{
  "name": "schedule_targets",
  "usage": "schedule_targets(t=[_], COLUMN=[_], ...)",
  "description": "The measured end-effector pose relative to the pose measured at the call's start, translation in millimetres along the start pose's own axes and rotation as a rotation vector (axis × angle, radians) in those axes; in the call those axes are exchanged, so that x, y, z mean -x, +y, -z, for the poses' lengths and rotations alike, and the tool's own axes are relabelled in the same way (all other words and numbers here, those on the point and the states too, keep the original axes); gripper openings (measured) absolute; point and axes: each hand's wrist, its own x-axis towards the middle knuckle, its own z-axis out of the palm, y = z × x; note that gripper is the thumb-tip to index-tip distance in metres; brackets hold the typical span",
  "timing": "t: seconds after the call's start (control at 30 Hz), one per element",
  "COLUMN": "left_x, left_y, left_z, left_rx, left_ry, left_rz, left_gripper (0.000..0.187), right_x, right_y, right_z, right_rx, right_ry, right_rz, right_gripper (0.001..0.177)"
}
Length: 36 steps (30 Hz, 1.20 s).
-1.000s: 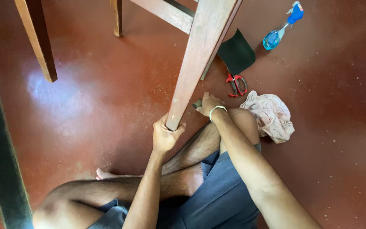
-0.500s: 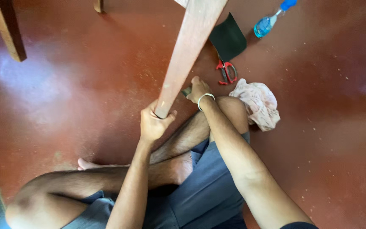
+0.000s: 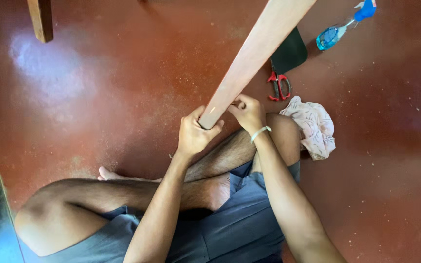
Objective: The person sands the legs of a wooden chair using a small yellow sanding block. They wipe the sanded areas with a cloth to remove dust and continue sanding different sections of the chair legs.
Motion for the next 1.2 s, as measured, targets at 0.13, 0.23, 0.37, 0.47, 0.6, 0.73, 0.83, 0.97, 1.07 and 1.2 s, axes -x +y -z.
schedule_targets(t=[0.13,0.23,0.37,0.47,0.6,0.73,0.83,0.97,1.07,1.2], left_x=[-2,-3,-4,-6,-8,-5,2,14,20,25], left_y=[2,4,2,1,4,5,5,9,11,9], left_z=[-1,-1,-3,-3,-5,-11,-28,-55,-67,-70], left_rx=[-0.019,-0.034,-0.035,-0.054,-0.015,-0.048,0.014,0.055,0.03,0.017], left_ry=[0.004,0.005,-0.003,-0.007,-0.006,0.04,0.105,0.149,0.163,0.12], left_rz=[-0.013,-0.01,-0.007,-0.037,-0.054,-0.074,-0.097,-0.079,-0.063,-0.007], left_gripper=[0.027,0.026,0.022,0.021,0.025,0.029,0.025,0.028,0.029,0.03], right_x=[38,68,102,114,110,102,103,107,104,106], right_y=[-13,-25,-60,-97,-129,-147,-148,-144,-140,-136], right_z=[18,40,71,79,68,47,49,64,81,80], right_rx=[-0.525,-0.712,-0.847,-0.788,-0.709,-0.378,-0.311,-0.35,-0.162,-0.082], right_ry=[0.095,0.094,0.158,0.247,0.26,0.406,0.448,0.466,0.562,0.685], right_rz=[0.126,0.169,0.13,0.19,0.303,0.357,0.34,0.343,0.414,0.451], right_gripper=[0.021,0.035,0.028,0.025,0.024,0.02,0.022,0.021,0.025,0.027])
